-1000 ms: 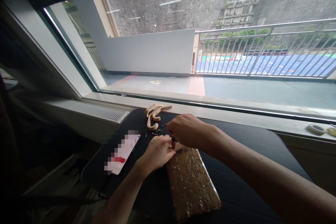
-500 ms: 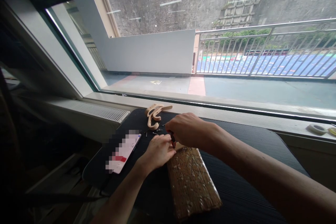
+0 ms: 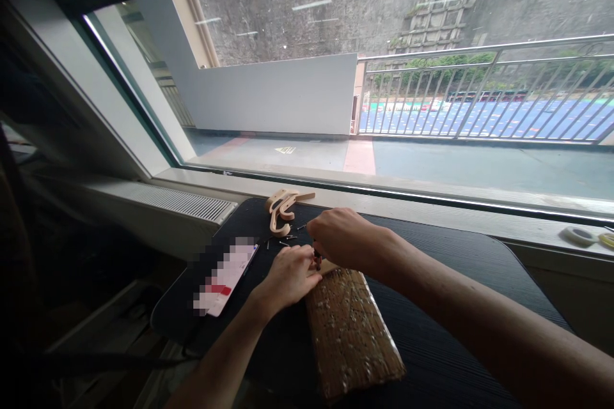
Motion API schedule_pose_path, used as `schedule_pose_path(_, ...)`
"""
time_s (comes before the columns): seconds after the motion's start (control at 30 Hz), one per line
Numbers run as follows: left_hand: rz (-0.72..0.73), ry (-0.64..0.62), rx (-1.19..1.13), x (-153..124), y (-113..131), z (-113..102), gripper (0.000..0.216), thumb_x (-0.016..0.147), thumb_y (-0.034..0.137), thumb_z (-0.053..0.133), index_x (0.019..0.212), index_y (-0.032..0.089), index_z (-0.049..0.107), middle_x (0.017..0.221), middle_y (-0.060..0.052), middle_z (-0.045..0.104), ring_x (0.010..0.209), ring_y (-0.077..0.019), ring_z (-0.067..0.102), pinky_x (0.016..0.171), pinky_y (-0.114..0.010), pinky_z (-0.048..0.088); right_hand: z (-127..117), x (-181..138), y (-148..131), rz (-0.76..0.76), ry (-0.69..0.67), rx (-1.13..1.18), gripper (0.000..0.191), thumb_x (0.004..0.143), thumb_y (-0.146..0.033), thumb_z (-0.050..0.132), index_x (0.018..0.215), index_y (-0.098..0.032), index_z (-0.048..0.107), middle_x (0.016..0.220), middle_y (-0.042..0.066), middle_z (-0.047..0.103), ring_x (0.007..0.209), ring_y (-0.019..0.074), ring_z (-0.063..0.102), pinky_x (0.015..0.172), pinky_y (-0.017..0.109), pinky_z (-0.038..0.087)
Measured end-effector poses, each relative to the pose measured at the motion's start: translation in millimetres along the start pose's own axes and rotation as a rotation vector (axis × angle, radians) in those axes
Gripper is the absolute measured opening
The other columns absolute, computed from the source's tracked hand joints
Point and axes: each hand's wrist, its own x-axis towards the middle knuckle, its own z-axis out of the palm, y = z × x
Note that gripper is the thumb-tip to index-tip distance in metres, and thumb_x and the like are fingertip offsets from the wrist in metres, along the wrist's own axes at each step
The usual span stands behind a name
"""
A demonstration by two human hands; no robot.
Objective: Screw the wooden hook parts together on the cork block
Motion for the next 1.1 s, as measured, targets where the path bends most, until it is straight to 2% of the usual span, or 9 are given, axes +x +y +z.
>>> schedule_pose_path(0.23,0.006,0.009,-0.008,-0.4,-1.4,1.9,0.011,0.077,0.027,0.058,0.086,0.021,0.06,0.087,-0.003,0.067,0.089,-0.0219,0.061,0.081,-0.034,0.044,-5.6,-1.3,4.0,-0.056,-0.013,0.069,0.015,0.076,-0.013,0.05,0.078,-0.02,0.064,0.073,0.003,0.066,0.063,0.0137,0.054,0.052,0.026,0.024)
schedule_pose_path(0.5,0.005,0.017,0.0,1.1,-2.8,5.5,0.011,0.076,0.028,0.059,0.084,0.021,0.059,0.09,-0.003,0.066,0.088,-0.0211,0.06,0.08,-0.033,0.043,1.7,0.6,3.3,-0.024,0.011,0.034,0.016,0.082,-0.018,0.05,0.074,-0.016,0.063,0.066,0.004,0.064,0.056,0.0123,0.051,0.049,0.027,0.022)
schedule_pose_path(0.67,0.005,0.006,-0.012,0.3,-3.0,4.4,0.016,0.076,0.028,0.059,0.09,0.022,0.059,0.092,-0.003,0.066,0.088,-0.0208,0.06,0.079,-0.032,0.043,-0.8,-1.0,0.9,0.004,0.003,0.018,0.016,0.083,-0.021,0.05,0.076,-0.016,0.064,0.068,0.005,0.065,0.057,0.0132,0.053,0.049,0.027,0.021)
schedule_pose_path(0.77,0.011,0.011,-0.017,-0.2,-3.0,3.8,0.013,0.076,0.028,0.059,0.087,0.022,0.059,0.09,-0.003,0.066,0.089,-0.0209,0.06,0.079,-0.032,0.043,-3.2,-1.1,1.5,-0.033,0.01,0.05,0.013,0.08,-0.018,0.05,0.079,-0.018,0.063,0.07,0.003,0.065,0.059,0.0129,0.052,0.05,0.026,0.022)
schedule_pose_path(0.9,0.009,0.022,-0.018,-0.2,-3.7,4.3,0.01,0.076,0.028,0.059,0.084,0.021,0.058,0.087,-0.003,0.066,0.087,-0.0204,0.06,0.078,-0.032,0.044,-3.3,-0.2,2.0,-0.087,-0.024,0.089,0.015,0.079,-0.012,0.048,0.073,-0.017,0.062,0.07,0.002,0.065,0.058,0.0106,0.049,0.051,0.025,0.024)
schedule_pose_path(1.1,0.015,0.03,-0.013,-0.5,-4.0,5.4,0.01,0.076,0.027,0.059,0.083,0.021,0.058,0.088,-0.002,0.066,0.086,-0.0208,0.06,0.078,-0.033,0.044,5.4,1.9,4.7,-0.06,0.023,0.068,0.017,0.083,-0.016,0.049,0.073,-0.016,0.062,0.066,0.003,0.063,0.054,0.0101,0.047,0.049,0.025,0.023)
